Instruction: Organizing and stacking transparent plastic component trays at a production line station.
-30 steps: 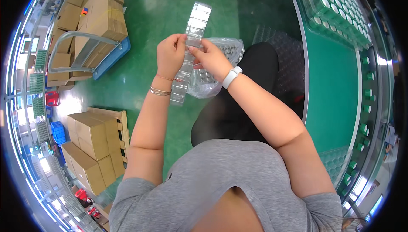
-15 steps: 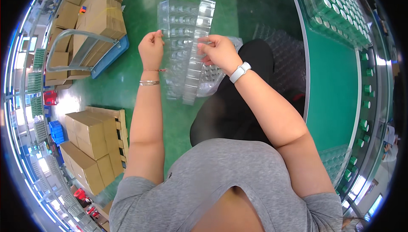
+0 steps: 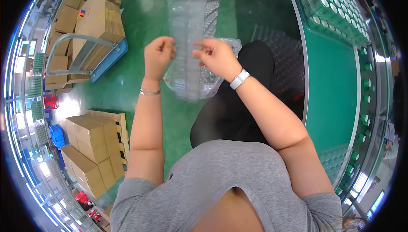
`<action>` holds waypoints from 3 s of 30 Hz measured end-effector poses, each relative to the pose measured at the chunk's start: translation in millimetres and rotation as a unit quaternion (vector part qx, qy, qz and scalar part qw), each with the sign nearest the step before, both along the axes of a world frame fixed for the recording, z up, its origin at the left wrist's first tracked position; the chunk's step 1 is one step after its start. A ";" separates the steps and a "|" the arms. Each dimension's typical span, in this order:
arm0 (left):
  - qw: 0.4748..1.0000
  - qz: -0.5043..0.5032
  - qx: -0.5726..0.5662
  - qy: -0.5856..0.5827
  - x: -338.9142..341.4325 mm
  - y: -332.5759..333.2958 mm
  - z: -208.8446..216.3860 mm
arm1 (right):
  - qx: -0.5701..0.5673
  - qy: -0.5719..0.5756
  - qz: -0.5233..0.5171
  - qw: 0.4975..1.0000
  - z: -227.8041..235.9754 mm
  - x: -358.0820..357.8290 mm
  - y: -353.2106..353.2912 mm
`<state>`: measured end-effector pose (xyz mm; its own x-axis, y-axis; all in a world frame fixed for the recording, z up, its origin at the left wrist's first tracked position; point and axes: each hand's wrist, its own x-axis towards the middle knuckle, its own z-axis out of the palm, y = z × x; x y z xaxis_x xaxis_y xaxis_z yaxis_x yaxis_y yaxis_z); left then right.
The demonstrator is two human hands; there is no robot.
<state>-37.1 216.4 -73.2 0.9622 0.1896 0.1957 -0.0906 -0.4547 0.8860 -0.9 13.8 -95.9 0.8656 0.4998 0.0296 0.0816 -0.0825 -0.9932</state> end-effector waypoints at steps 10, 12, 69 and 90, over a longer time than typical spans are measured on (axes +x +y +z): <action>0.981 0.081 -0.159 0.070 24.5 8.4 61.0 | -0.148 -0.329 -0.037 0.932 -40.9 -49.2 -14.5; 0.981 0.065 -0.163 0.085 32.1 11.0 65.1 | -0.146 -0.359 -0.030 0.921 -53.1 -55.0 -15.3; 0.986 0.165 -0.003 0.016 -12.2 39.5 5.5 | 0.154 0.159 -0.080 0.972 1.7 19.3 -20.3; 0.971 0.109 -0.117 0.177 27.6 21.9 34.0 | -0.025 -0.375 0.152 0.914 -80.4 -78.7 -4.5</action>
